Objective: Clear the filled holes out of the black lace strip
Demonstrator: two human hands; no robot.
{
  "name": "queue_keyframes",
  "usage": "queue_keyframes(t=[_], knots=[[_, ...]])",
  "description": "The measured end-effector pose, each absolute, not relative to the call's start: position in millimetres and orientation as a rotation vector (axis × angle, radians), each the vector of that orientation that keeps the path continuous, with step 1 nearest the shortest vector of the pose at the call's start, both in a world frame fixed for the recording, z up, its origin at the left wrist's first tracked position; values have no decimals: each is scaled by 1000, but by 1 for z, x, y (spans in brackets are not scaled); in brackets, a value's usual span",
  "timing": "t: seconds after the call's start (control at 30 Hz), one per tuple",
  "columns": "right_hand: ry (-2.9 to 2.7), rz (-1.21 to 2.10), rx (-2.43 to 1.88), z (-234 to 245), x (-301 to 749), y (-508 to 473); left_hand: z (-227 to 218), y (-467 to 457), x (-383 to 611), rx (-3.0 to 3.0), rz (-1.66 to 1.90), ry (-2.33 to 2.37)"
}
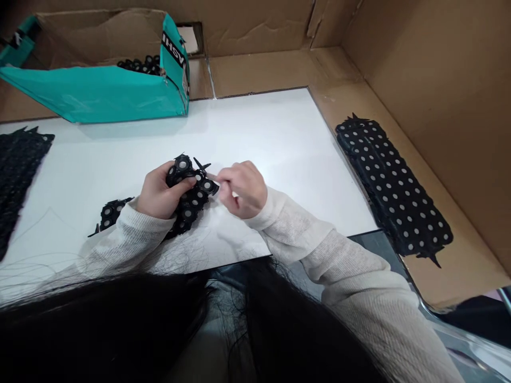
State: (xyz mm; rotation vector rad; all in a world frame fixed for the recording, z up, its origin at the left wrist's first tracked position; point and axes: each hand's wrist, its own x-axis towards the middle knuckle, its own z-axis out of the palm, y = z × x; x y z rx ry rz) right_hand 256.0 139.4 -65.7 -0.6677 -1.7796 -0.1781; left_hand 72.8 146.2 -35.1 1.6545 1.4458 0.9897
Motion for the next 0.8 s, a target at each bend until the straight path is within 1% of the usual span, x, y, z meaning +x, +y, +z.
queue_keyframes(t=[0.07,0.13,0.3,0.5,0.67,0.8], knots=[[-1563,-177,-726,-65,258,138,-36,148,70,1598,990,1457],[-1483,-154,-767,-61,259,133,-36,150,66,1538,965,1462],[-1656,-31,-603,-52,256,121,-38,153,58,1473,901,1480],[-1699,-42,-604,-49,255,121,-31,159,46,1352,686,1192],[-1722,-68,-577,-47,254,120,-16,155,45,1508,467,1164],[-1705,-53,-543,-47,254,120,-14,152,50,1642,435,1261]])
